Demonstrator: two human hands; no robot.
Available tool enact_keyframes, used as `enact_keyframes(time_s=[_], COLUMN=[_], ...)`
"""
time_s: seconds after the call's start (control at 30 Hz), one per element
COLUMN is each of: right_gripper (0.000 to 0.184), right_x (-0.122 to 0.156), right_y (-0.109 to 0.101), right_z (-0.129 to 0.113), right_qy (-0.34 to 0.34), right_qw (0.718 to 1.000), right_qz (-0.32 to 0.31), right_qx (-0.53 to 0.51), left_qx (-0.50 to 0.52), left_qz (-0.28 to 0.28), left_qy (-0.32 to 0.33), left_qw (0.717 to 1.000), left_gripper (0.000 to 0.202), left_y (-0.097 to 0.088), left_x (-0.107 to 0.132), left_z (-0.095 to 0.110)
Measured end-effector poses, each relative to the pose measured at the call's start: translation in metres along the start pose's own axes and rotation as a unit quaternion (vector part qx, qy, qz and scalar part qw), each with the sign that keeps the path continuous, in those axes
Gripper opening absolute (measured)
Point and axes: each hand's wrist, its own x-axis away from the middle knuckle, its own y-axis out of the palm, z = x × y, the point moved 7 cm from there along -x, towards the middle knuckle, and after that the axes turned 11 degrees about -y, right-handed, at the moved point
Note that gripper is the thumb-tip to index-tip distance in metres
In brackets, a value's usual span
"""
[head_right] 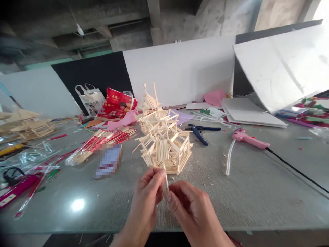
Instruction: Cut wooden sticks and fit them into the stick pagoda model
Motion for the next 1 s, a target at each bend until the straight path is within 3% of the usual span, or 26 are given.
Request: enact_keyframes(time_s=[0.1, 0.27, 0.37, 0.67, 1.0], right_gripper=[0.043, 0.046, 0.048, 0.046, 0.039], right_x=[-0.006, -0.016, -0.026, -0.046, -0.054], right_y=[0.001, -0.009, -0.014, -0.010, -0.011], right_z=[0.014, 0.030, 0.033, 0.033, 0.022], right_qy=[0.035, 0.064, 0.070, 0.080, 0.074], right_qw=[0.998, 0.993, 0.990, 0.975, 0.961], right_qz=[-0.001, 0.068, 0.084, 0.103, 0.118], right_qx=[-0.060, -0.079, -0.093, -0.182, -0.239], left_qx=[0.005, -0.028, -0.046, -0.052, -0.026], left_qz=[0.004, -0.018, -0.005, 0.015, 0.001], left_qy=[0.014, 0.054, 0.054, 0.035, 0.015], left_qw=[1.000, 0.998, 0.997, 0.998, 1.000], left_gripper=[0.023, 0.022, 0.021, 0.031, 0.035], left_y=[0.003, 0.007, 0.001, -0.026, -0.034], left_x=[0.000, 0.004, 0.007, 0.010, 0.009], left_z=[0.001, 0.011, 0.011, -0.001, -0.011])
